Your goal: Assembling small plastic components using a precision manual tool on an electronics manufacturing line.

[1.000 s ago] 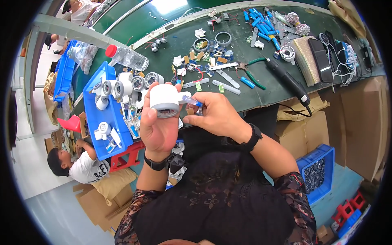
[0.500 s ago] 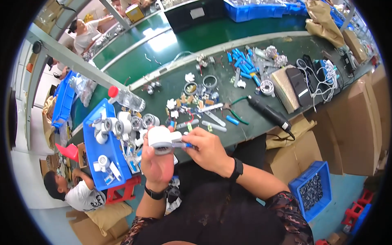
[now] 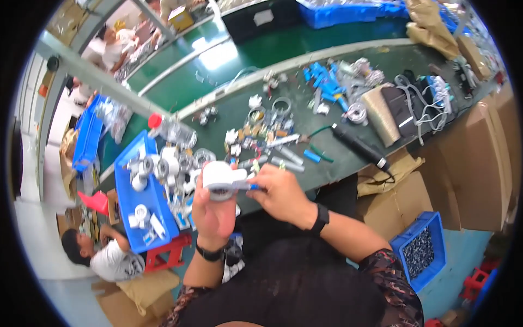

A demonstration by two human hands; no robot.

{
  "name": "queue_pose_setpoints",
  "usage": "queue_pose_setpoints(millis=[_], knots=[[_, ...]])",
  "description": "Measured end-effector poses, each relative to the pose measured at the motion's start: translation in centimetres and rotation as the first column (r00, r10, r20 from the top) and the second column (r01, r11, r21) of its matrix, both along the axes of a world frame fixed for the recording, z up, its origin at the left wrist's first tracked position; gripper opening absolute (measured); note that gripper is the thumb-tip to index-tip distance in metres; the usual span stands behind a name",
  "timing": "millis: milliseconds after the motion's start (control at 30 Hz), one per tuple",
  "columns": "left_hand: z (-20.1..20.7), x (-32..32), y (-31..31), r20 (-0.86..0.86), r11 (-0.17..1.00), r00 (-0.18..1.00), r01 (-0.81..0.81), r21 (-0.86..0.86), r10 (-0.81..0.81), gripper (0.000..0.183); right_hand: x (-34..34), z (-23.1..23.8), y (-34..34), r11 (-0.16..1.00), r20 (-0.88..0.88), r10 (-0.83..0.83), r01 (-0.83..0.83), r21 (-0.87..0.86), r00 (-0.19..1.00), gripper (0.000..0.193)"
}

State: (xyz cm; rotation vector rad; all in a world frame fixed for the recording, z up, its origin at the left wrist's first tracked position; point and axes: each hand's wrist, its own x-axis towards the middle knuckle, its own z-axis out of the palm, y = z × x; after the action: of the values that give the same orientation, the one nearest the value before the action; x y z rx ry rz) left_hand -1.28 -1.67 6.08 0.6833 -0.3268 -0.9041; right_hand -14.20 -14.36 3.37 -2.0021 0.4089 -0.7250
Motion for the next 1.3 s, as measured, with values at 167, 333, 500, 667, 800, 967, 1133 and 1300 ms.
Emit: queue_pose_setpoints(millis=[167, 333, 500, 667, 800, 967, 1133, 1300], knots=[[-0.9, 0.8, -0.8, -0.135, 0.997, 0.990, 0.059, 0.058, -0.050, 0.059, -0.3, 0.8, 0.0, 0.980, -0.099, 0.032, -0.011, 0.200, 0.995, 0.022], [-1.0, 0.9, 0.2, -0.243, 0.995, 0.969, 0.057, 0.083, -0.035, 0.049, -0.2, 0.0, 0.6, 0.916, -0.090, 0.092, -0.049, 0.398, 0.992, 0.021], [-0.9, 1.0, 0.6, -0.263, 0.993, 0.965, 0.052, 0.109, -0.022, 0.048, -0.4, -1.0, 0.7, 0.912, -0.114, 0.140, -0.083, 0.403, 0.984, 0.025], [-0.5, 0.8, 0.6, -0.182, 0.992, 0.983, 0.017, 0.121, 0.005, 0.058, -0.6, -0.5, 1.3, 0.925, -0.091, 0.122, -0.080, 0.372, 0.988, 0.030], [-0.7, 0.9, 0.9, -0.080, 0.998, 0.997, 0.007, 0.059, -0.002, 0.073, -1.0, 0.2, 2.1, 0.957, -0.043, 0.044, -0.029, 0.288, 0.998, 0.036], [-2.0, 2.6, 1.7, -0.243, 0.990, 0.962, 0.110, -0.085, -0.128, 0.073, -2.9, 1.5, 1.7, 0.942, 0.136, 0.043, -0.085, 0.326, 0.990, 0.023], [-2.5, 2.9, 1.5, -0.324, 0.967, 0.928, 0.108, -0.233, -0.182, 0.049, -3.3, 3.5, 1.1, 0.951, 0.343, 0.044, -0.144, 0.272, 0.938, 0.027], [-3.1, 3.8, 1.2, -0.232, 0.902, 0.915, 0.233, -0.363, -0.330, 0.043, -4.1, 4.9, 1.7, 0.884, 0.259, 0.169, -0.263, 0.387, 0.951, 0.020]])
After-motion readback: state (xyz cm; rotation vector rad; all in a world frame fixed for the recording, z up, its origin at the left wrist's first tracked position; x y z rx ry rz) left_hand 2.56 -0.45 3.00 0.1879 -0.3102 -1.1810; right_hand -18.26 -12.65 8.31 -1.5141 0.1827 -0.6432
